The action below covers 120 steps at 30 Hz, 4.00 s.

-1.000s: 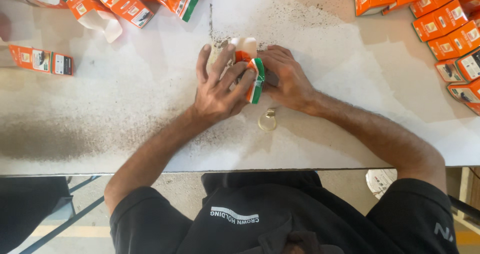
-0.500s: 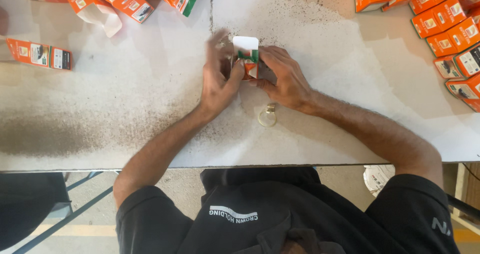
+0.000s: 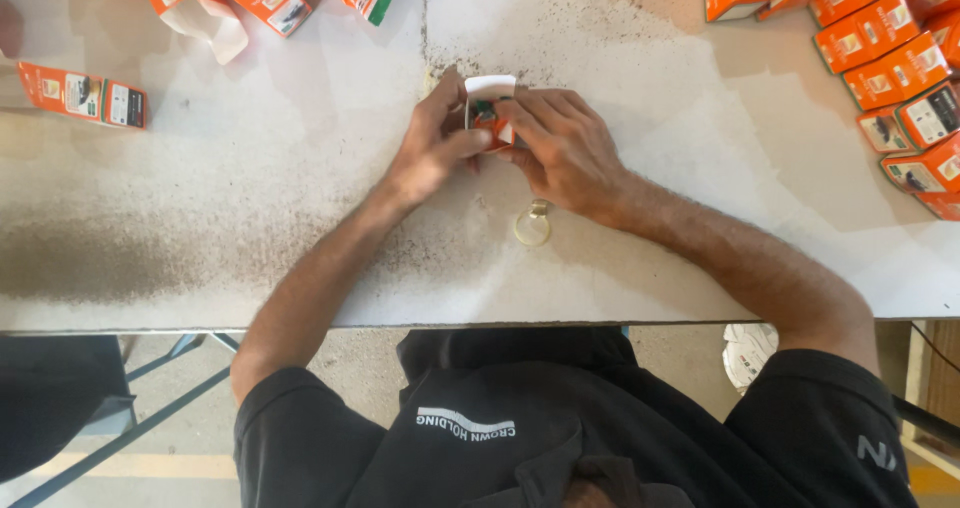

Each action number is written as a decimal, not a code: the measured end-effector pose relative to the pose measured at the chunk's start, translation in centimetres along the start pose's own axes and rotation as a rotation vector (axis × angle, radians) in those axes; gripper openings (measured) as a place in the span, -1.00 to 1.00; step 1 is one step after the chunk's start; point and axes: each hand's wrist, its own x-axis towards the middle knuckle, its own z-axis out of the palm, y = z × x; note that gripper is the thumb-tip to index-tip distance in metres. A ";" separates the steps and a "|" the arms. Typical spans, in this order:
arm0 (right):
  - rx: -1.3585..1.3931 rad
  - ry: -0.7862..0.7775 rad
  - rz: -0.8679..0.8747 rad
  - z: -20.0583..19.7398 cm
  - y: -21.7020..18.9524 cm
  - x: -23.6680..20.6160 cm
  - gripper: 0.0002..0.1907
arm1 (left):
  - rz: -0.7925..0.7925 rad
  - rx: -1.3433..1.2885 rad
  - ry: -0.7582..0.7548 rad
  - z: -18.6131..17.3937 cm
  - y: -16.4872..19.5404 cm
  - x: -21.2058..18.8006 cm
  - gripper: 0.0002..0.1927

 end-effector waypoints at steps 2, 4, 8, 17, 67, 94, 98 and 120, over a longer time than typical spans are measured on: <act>-0.097 -0.036 -0.017 -0.2 -0.1 0.4 -0.43 | -0.044 -0.100 -0.059 -0.8 0.4 0.2 -0.65; -0.115 -0.074 -0.007 -0.3 -0.1 0.4 -0.47 | -0.069 -0.234 -0.077 -1.1 0.5 0.5 -0.80; -0.107 -0.022 -0.026 0.3 0.4 -0.2 -0.53 | -0.129 -0.026 0.016 -0.3 0.1 1.3 -0.89; 0.005 0.107 -0.108 1.5 2.1 -0.9 -0.54 | 0.676 0.674 0.060 0.4 -1.3 0.4 -0.67; 0.226 0.049 0.070 1.5 3.8 2.7 -0.28 | 0.544 1.776 0.183 -13.0 1.2 8.0 -0.39; 0.338 0.137 0.284 -0.2 4.4 0.4 -0.35 | 0.729 1.065 0.226 1.9 -0.7 3.7 -0.57; 0.305 0.125 0.262 -0.5 4.0 0.5 -0.34 | 0.549 1.010 0.290 3.1 0.4 3.9 -0.69; 0.032 0.048 0.050 -1.0 2.7 1.0 -0.39 | -0.098 -0.094 -0.175 -1.6 0.2 5.4 -0.61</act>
